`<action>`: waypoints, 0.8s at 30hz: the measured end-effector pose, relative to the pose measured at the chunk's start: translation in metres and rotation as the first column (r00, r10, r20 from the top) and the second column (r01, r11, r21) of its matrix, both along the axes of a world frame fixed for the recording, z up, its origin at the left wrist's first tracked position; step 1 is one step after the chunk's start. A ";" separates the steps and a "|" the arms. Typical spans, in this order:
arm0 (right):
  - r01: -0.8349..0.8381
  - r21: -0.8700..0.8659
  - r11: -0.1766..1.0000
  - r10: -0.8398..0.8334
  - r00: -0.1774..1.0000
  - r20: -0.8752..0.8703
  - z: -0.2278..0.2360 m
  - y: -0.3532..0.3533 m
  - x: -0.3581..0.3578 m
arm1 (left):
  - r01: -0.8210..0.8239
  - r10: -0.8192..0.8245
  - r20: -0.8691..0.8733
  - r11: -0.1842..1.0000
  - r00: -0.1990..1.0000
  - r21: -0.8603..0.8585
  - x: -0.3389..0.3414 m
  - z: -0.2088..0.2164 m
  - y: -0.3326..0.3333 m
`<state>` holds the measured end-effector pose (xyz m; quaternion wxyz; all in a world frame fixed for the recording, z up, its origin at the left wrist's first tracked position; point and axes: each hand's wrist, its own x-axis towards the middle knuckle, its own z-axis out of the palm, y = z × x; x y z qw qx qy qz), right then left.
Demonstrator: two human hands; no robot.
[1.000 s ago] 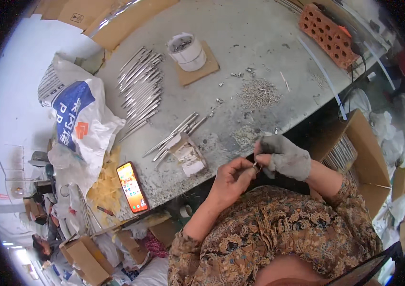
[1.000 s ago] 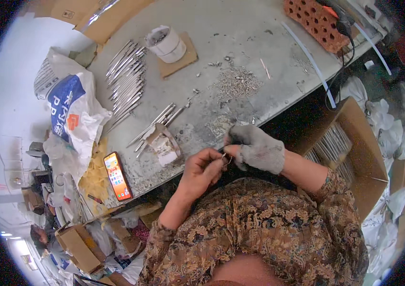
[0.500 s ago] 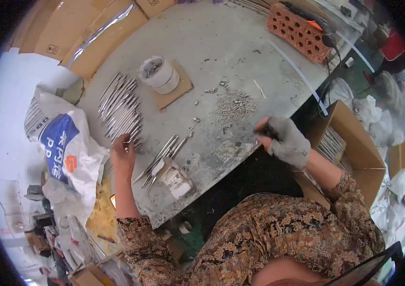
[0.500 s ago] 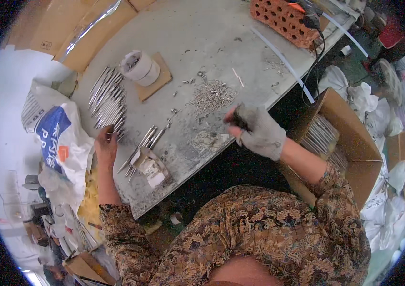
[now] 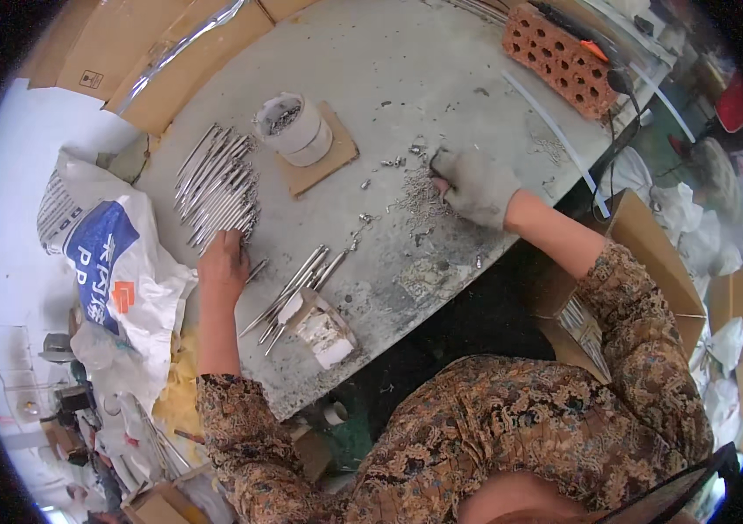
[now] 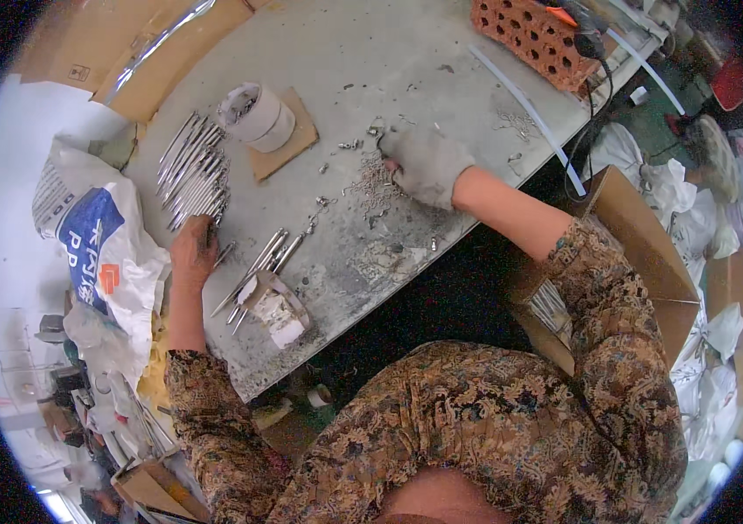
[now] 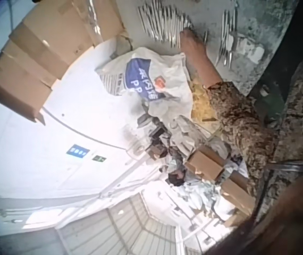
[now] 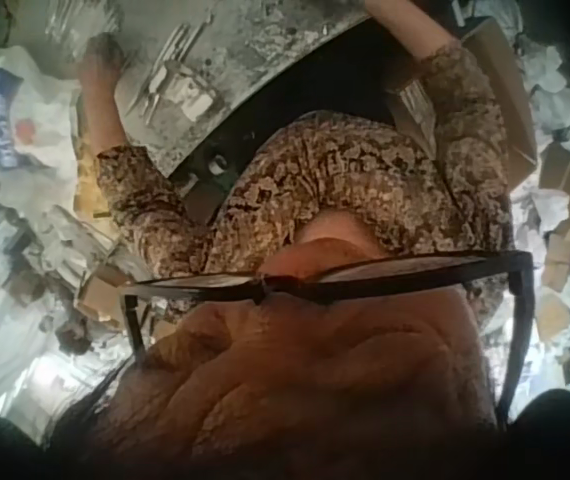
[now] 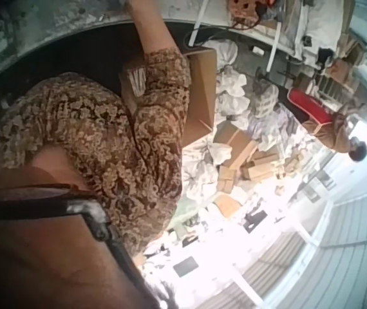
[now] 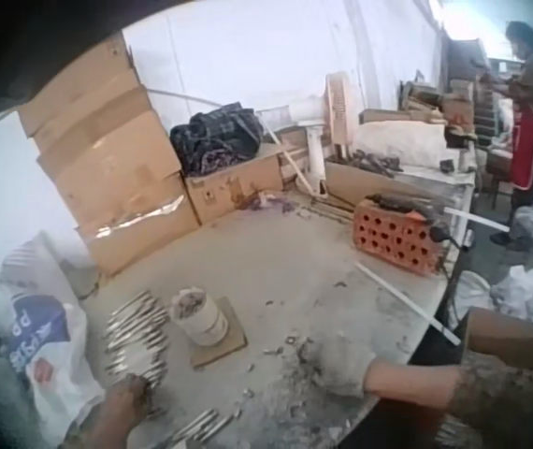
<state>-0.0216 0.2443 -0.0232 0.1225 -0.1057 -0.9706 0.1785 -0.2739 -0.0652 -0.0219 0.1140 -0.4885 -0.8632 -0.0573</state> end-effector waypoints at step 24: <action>-0.071 -0.620 0.781 -0.041 0.986 -0.164 0.003 -0.011 0.018 | -0.703 -0.562 0.824 0.614 -0.071 0.359 0.231 0.018 0.065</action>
